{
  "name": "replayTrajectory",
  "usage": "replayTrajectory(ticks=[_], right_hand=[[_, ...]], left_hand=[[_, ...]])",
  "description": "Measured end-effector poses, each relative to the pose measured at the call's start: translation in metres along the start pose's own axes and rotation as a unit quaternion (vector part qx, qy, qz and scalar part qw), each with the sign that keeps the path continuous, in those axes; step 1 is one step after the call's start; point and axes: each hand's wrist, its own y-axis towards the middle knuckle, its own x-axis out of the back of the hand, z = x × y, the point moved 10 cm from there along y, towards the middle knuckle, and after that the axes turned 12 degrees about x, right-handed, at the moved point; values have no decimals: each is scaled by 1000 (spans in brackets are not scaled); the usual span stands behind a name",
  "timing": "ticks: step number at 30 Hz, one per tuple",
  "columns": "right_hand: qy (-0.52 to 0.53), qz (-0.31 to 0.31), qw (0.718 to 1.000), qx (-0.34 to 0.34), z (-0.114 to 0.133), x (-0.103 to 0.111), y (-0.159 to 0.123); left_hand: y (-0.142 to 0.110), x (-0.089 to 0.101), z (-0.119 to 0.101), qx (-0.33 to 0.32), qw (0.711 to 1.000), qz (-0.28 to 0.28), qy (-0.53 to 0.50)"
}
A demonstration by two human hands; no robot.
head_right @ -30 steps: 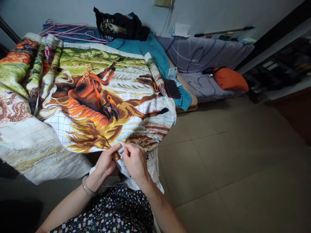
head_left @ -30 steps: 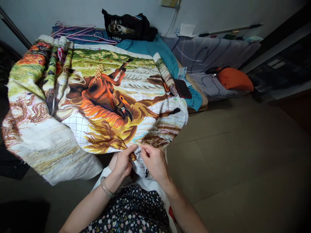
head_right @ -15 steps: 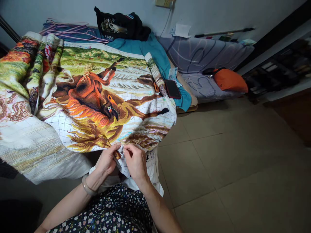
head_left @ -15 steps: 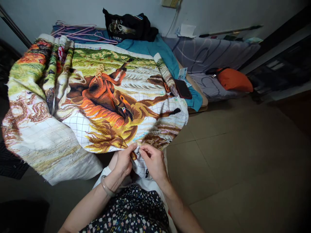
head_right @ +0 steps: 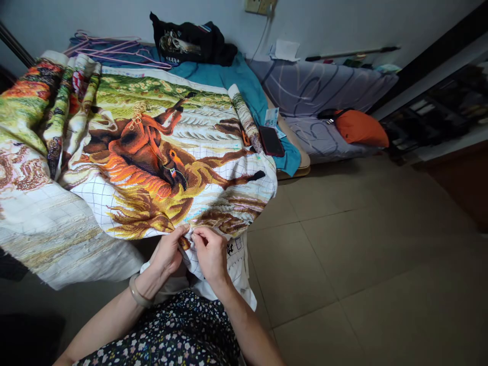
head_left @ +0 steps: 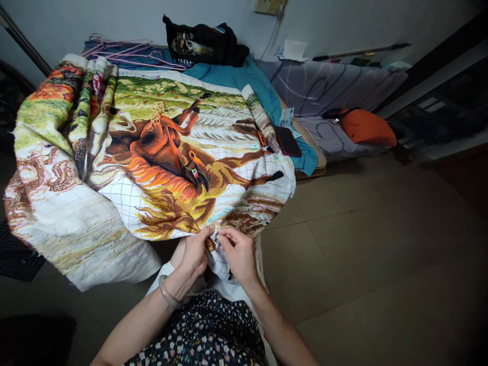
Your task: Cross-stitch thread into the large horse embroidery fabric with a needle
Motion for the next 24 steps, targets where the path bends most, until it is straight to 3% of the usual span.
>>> replayTrajectory(ticks=[13,24], right_hand=[[48,-33,998,-27,0,1,6],[-96,73,991,61,30,-5,22]], left_hand=[[-3,-5,3,28,999,29,-22],[-3,-4,6,37,998,48,-31]])
